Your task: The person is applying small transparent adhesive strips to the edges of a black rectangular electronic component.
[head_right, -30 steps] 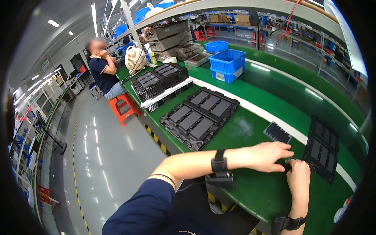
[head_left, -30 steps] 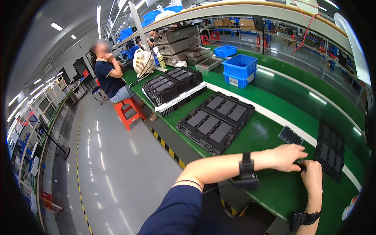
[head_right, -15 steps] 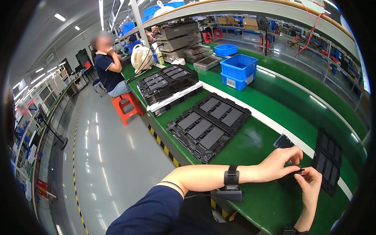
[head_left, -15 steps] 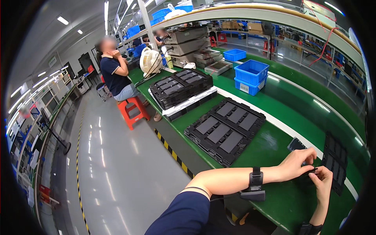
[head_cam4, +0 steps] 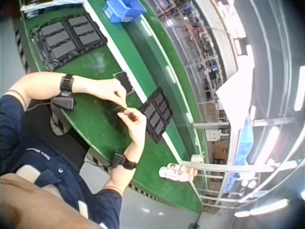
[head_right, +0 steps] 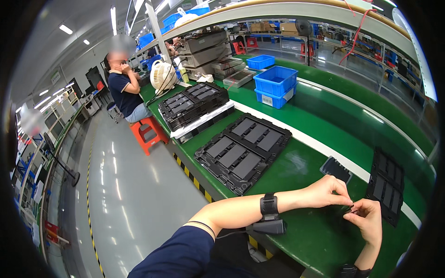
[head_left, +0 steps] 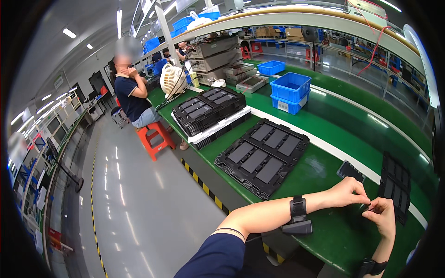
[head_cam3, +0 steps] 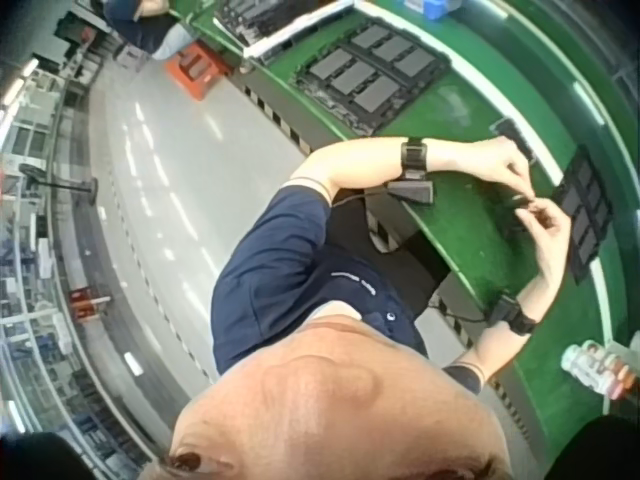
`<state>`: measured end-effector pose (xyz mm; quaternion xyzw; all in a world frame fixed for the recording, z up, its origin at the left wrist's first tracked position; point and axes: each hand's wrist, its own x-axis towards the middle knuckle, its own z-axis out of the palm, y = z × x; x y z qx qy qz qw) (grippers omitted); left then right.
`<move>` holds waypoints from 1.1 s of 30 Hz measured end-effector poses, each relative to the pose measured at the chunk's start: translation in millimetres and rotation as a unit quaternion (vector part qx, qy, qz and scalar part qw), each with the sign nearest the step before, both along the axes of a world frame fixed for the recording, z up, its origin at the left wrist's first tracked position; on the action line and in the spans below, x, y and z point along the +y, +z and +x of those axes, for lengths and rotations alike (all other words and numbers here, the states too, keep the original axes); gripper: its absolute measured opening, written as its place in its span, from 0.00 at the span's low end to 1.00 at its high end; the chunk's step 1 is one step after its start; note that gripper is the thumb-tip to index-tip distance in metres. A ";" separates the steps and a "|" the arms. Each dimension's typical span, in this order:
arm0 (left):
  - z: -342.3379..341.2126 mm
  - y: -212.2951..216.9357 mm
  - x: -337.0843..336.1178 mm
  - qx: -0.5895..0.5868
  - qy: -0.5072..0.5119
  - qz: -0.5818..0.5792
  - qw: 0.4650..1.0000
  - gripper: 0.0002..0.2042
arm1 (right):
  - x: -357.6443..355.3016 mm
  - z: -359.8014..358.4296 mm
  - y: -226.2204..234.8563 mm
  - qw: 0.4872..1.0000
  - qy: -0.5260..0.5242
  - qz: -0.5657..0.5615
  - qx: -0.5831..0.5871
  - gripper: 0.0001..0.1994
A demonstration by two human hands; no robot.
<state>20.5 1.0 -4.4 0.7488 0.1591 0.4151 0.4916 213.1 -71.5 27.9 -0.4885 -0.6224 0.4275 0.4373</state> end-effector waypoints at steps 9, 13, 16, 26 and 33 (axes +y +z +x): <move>-48.2 30.9 42.7 0.104 0.204 -0.017 0.973 0.10 | 19.8 -8.6 2.9 0.963 0.239 -0.048 -0.115 0.12; -21.2 34.9 10.3 0.103 0.095 0.169 0.976 0.11 | 22.0 2.7 -9.7 0.992 0.094 -0.063 -0.054 0.10; -10.0 22.3 0.0 0.172 0.085 0.189 0.963 0.07 | 18.6 5.3 -12.7 0.994 0.074 -0.069 -0.032 0.09; -22.2 13.7 11.3 0.153 -0.034 0.030 0.987 0.07 | 10.2 7.6 6.5 0.979 0.179 -0.098 -0.027 0.12; -84.7 -3.2 78.3 0.393 0.454 0.165 0.783 0.05 | 15.8 -5.3 -0.6 0.941 0.295 -0.062 -0.154 0.12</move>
